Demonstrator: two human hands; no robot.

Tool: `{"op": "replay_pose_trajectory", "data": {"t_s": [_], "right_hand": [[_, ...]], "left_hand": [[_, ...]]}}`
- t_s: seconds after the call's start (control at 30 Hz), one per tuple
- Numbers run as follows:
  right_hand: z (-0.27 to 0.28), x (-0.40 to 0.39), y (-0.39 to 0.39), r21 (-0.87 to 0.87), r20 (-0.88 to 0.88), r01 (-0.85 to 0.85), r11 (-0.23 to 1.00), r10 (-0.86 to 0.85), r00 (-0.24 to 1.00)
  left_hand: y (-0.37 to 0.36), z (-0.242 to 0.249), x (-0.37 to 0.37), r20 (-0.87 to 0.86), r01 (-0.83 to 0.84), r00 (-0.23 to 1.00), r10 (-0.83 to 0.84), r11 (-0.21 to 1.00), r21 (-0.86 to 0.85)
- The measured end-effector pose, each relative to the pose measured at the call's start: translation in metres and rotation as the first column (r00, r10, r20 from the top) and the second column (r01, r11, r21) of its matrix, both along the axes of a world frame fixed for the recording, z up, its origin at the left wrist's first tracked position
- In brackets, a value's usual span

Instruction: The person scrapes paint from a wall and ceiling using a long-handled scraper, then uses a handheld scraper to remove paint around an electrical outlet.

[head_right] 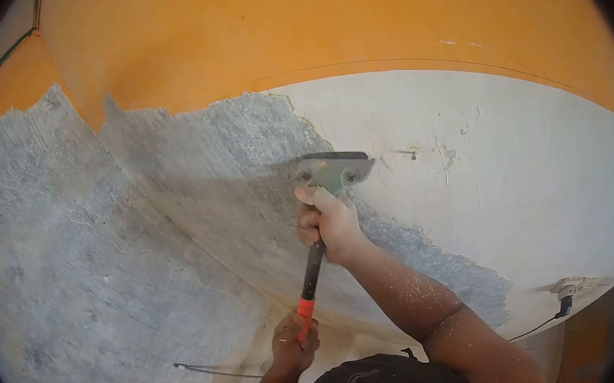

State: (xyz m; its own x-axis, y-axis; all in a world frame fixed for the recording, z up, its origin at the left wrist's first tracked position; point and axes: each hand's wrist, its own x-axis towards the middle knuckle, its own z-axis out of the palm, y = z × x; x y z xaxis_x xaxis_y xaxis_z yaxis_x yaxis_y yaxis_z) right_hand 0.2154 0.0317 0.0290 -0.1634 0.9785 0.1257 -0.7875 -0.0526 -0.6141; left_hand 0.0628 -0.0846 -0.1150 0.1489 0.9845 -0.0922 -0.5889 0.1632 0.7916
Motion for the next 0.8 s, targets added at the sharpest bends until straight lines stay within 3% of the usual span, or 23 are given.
{"op": "replay_pose_trajectory", "data": {"t_s": [0.03, 0.1, 0.17, 0.23, 0.3, 0.33, 0.4, 0.43, 0.5, 0.6, 0.73, 0.8], "right_hand": [[0.002, -0.001, -0.003, -0.014, 0.052, 0.04, 0.999, -0.039, 0.998], [0.021, -0.002, 0.009, 0.059, 0.019, 0.012, 0.998, -0.013, 1.0], [0.041, -0.001, 0.014, 0.18, -0.079, -0.072, 0.981, 0.087, 0.993], [0.042, -0.004, 0.009, 0.203, -0.029, -0.034, 0.979, 0.041, 0.999], [0.021, -0.002, -0.001, 0.127, 0.005, 0.027, 0.992, -0.028, 1.0], [0.014, 0.0, -0.002, 0.079, 0.019, 0.016, 0.997, -0.017, 1.0], [0.018, 0.0, 0.003, 0.109, 0.031, 0.04, 0.993, -0.043, 0.999], [0.021, -0.003, 0.001, 0.117, 0.036, 0.056, 0.992, -0.061, 0.997], [0.036, -0.006, 0.006, 0.117, 0.005, 0.058, 0.991, -0.059, 0.998], [0.037, -0.001, 0.013, 0.291, -0.159, -0.105, 0.951, 0.156, 0.975], [0.012, 0.007, 0.001, 0.17, -0.08, -0.086, 0.982, 0.101, 0.992], [0.019, 0.004, 0.003, 0.163, -0.074, -0.047, 0.986, 0.06, 0.995]], "left_hand": [[0.004, 0.006, -0.003, 0.004, -0.003, 1.0, 0.003, 1.0, -0.005], [0.019, 0.027, -0.012, -0.028, 0.014, 1.0, -0.01, 0.986, 0.166], [0.016, 0.05, -0.008, -0.066, -0.041, 0.996, 0.053, 0.983, 0.178], [0.016, 0.053, -0.004, -0.037, -0.017, 0.999, 0.023, 0.989, 0.147], [0.006, 0.031, -0.004, -0.069, -0.015, 0.997, 0.027, 0.984, 0.176], [0.004, 0.023, -0.006, -0.059, 0.041, 0.998, -0.035, 0.993, 0.113], [0.012, 0.012, -0.015, -0.12, 0.076, 0.991, -0.066, 0.994, 0.078], [0.016, 0.025, -0.019, -0.207, 0.026, 0.978, -0.009, 0.997, 0.078], [0.021, 0.055, -0.025, -0.199, 0.049, 0.98, -0.022, 0.99, 0.13], [0.017, 0.058, -0.023, -0.21, 0.062, 0.978, -0.022, 0.98, 0.187], [0.002, 0.033, -0.006, -0.181, 0.14, 0.975, -0.13, 0.989, 0.044], [0.011, 0.036, -0.01, -0.195, 0.141, 0.973, -0.124, 0.987, 0.073]]}}
